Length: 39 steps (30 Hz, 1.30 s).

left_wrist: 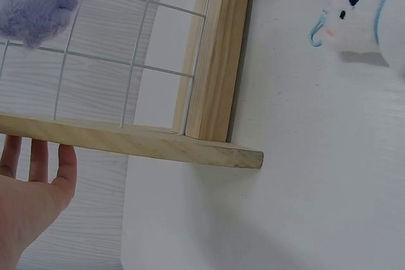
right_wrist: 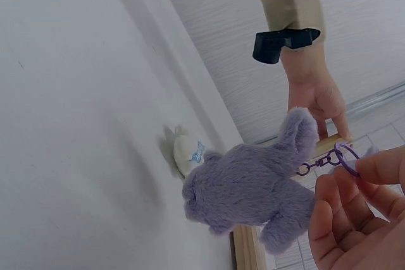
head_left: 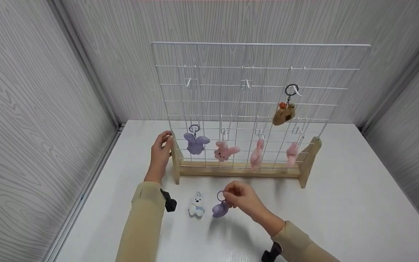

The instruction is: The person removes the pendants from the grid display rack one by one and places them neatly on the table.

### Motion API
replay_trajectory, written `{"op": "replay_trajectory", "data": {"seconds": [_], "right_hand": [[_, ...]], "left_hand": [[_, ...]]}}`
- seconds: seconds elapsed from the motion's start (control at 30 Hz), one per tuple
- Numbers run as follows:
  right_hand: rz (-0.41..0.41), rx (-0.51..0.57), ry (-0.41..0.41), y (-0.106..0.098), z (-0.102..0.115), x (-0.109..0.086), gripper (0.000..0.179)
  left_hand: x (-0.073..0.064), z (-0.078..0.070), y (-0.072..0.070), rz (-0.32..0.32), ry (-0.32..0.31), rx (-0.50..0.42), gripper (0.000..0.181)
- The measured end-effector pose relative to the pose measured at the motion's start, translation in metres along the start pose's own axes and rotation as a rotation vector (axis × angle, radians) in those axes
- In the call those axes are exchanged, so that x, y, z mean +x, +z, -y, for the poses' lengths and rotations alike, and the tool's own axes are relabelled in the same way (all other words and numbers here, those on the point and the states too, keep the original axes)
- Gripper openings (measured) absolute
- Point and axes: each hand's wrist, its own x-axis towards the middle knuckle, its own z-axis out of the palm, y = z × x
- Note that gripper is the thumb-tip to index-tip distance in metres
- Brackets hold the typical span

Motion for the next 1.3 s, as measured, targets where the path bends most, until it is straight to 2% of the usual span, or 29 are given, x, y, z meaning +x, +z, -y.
{"op": "replay_trajectory", "data": {"seconds": [0.2, 0.33, 0.47, 0.7, 0.87, 1.1, 1.3], "right_hand": [[0.018, 0.024, 0.019, 0.008, 0.009, -0.007, 0.009], [0.029, 0.015, 0.020, 0.012, 0.007, -0.011, 0.007], [0.032, -0.002, 0.037, 0.015, 0.000, -0.011, 0.009], [-0.012, -0.013, 0.062, 0.016, -0.031, 0.002, 0.008], [-0.026, -0.009, 0.054, 0.015, -0.040, 0.011, 0.010], [-0.024, 0.006, 0.042, 0.013, -0.043, 0.022, 0.010], [-0.025, -0.028, -0.007, 0.014, -0.029, 0.023, 0.009]], "left_hand": [[0.001, -0.001, 0.000, -0.017, -0.010, 0.017, 0.037], [0.002, 0.001, 0.001, -0.016, -0.029, 0.035, 0.038], [0.001, 0.001, 0.000, -0.011, -0.020, 0.025, 0.038], [0.001, 0.000, 0.000, -0.010, -0.022, 0.027, 0.038], [0.001, 0.000, 0.000, -0.018, -0.025, 0.037, 0.036], [0.000, 0.001, 0.000, -0.015, -0.007, 0.017, 0.038], [-0.001, 0.000, 0.001, -0.026, 0.003, 0.017, 0.034]]}}
